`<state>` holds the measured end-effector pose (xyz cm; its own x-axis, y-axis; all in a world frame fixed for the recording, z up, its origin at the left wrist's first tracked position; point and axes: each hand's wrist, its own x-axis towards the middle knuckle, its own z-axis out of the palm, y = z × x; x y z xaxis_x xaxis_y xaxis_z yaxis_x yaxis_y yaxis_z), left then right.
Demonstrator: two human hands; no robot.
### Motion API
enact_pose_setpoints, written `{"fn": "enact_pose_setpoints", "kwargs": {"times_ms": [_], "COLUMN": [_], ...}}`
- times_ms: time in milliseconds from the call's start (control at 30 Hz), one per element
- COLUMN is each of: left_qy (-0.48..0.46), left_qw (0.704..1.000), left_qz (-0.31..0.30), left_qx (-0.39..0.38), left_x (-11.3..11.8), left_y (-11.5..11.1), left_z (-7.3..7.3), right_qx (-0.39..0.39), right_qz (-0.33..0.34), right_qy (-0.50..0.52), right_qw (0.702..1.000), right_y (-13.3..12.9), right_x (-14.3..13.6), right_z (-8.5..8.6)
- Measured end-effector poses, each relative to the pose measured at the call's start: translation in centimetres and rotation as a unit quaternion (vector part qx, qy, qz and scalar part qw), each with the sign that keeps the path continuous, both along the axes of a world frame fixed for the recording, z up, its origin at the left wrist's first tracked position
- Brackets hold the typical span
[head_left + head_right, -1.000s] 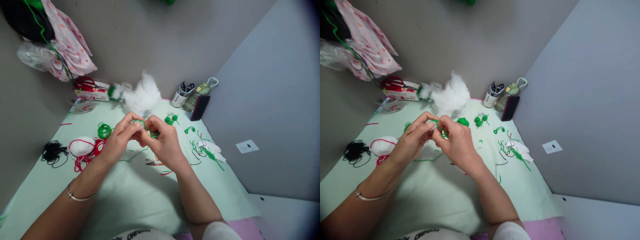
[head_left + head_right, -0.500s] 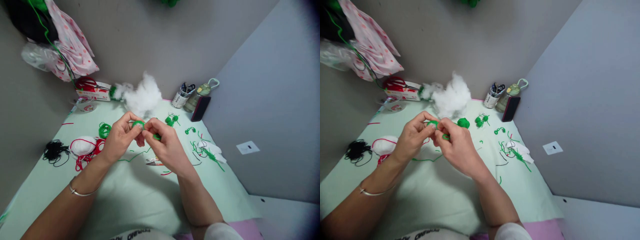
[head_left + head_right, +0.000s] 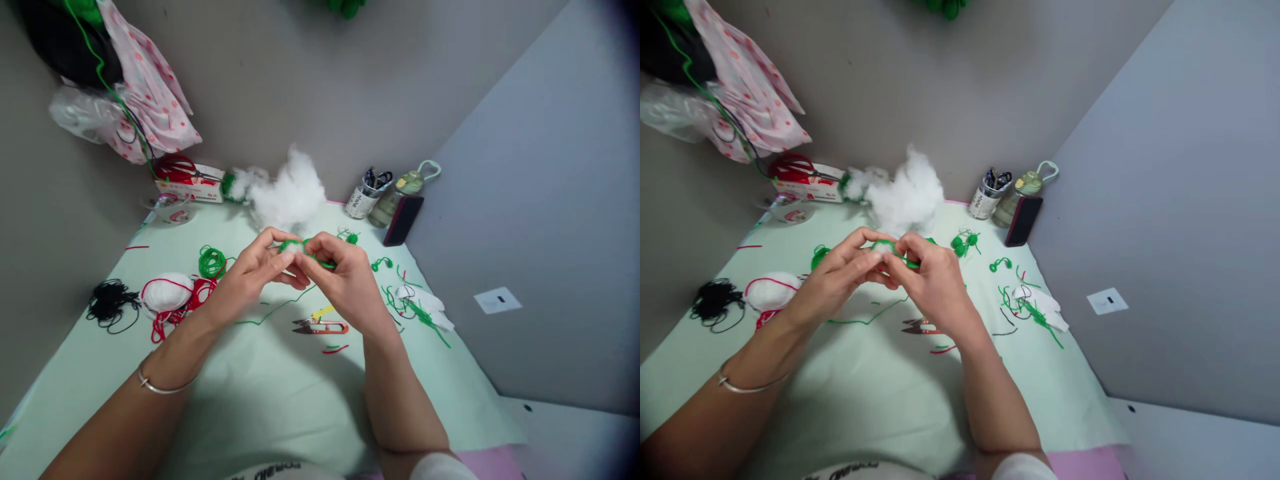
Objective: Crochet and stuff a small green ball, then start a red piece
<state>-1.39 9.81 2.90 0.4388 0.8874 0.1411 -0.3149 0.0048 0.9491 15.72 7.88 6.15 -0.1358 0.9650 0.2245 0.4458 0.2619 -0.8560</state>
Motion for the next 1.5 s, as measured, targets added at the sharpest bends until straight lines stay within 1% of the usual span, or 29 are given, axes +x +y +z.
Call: {"fn": "enact_pose_setpoints", "kwargs": {"times_ms": [67, 167, 233, 300, 367, 433, 467, 500, 567, 700, 767, 833, 900, 1000, 1067, 1100, 1200, 1267, 1333, 1433, 1500], "left_qy": [0.020, 0.038, 0.049, 0.065, 0.076, 0.080, 0.079, 0.077, 0.071, 0.056, 0.056, 0.060, 0.063, 0.062, 0.050, 0.040, 0.013, 0.009, 0.006, 0.004, 0.023], "left_qw": [0.999, 0.996, 0.992, 0.984, 0.974, 0.966, 0.964, 0.964, 0.971, 0.989, 0.992, 0.992, 0.991, 0.985, 0.983, 0.984, 0.990, 0.989, 0.990, 0.995, 0.997], "left_qz": [0.019, 0.069, 0.107, 0.152, 0.198, 0.227, 0.232, 0.227, 0.194, 0.092, 0.074, 0.080, 0.095, 0.143, 0.170, 0.168, 0.135, 0.134, 0.131, 0.088, 0.073], "left_qx": [0.020, 0.040, 0.050, 0.060, 0.076, 0.096, 0.105, 0.113, 0.116, 0.099, 0.090, 0.082, 0.076, 0.070, 0.057, 0.041, -0.025, -0.054, -0.056, -0.038, -0.018], "left_x": [0.0, 0.2, 0.4, 0.7, 1.0, 1.2, 1.2, 1.2, 1.1, 0.3, -0.1, -0.2, -0.2, 0.1, 0.3, 0.5, 0.7, 0.8, 0.7, 0.4, 0.1], "left_y": [0.0, 0.1, 0.2, 0.4, 0.4, 0.3, 0.2, 0.0, -0.2, -0.4, -0.4, -0.4, -0.3, 0.0, 0.2, 0.3, 0.6, 0.6, 0.4, 0.1, -0.2], "left_z": [-0.1, -0.4, -0.9, -1.4, -1.8, -1.9, -1.9, -1.7, -1.3, -0.1, 0.3, 0.4, 0.2, -0.4, -0.8, -1.0, -1.2, -1.1, -0.8, -0.3, 0.1], "right_qx": [-0.002, 0.001, 0.008, 0.017, 0.007, -0.021, -0.038, -0.053, -0.061, -0.010, 0.009, 0.024, 0.042, 0.065, 0.073, 0.076, 0.075, 0.070, 0.057, 0.006, -0.023], "right_qz": [0.003, 0.028, 0.043, 0.038, 0.026, 0.027, 0.033, 0.040, 0.041, -0.011, -0.024, -0.018, 0.008, 0.041, 0.039, 0.033, 0.001, -0.025, -0.033, -0.004, 0.015], "right_qy": [0.000, -0.008, -0.030, -0.047, -0.010, 0.077, 0.119, 0.152, 0.176, 0.127, 0.089, 0.049, 0.007, -0.059, -0.095, -0.108, -0.127, -0.119, -0.089, -0.005, 0.055], "right_qw": [1.000, 1.000, 0.999, 0.998, 1.000, 0.996, 0.992, 0.986, 0.982, 0.992, 0.996, 0.998, 0.999, 0.995, 0.992, 0.991, 0.989, 0.990, 0.994, 1.000, 0.998], "right_y": [0.0, -0.5, -0.8, -0.9, -0.6, 0.1, 0.5, 0.8, 1.2, 1.0, 0.7, 0.3, -0.3, -1.1, -1.3, -1.2, -0.6, -0.1, 0.3, 0.6, 0.7], "right_x": [0.2, -0.5, -1.2, -2.0, -2.4, -2.5, -2.5, -2.4, -2.0, -1.2, -1.0, -0.9, -1.1, -1.8, -2.3, -2.5, -2.7, -2.4, -1.9, -0.9, -0.3], "right_z": [0.2, 0.4, 0.2, -0.2, -0.7, -1.1, -1.3, -1.3, -1.2, -0.7, -0.5, -0.3, -0.1, -0.1, -0.5, -0.7, -1.3, -1.5, -1.3, -0.7, -0.3]}}
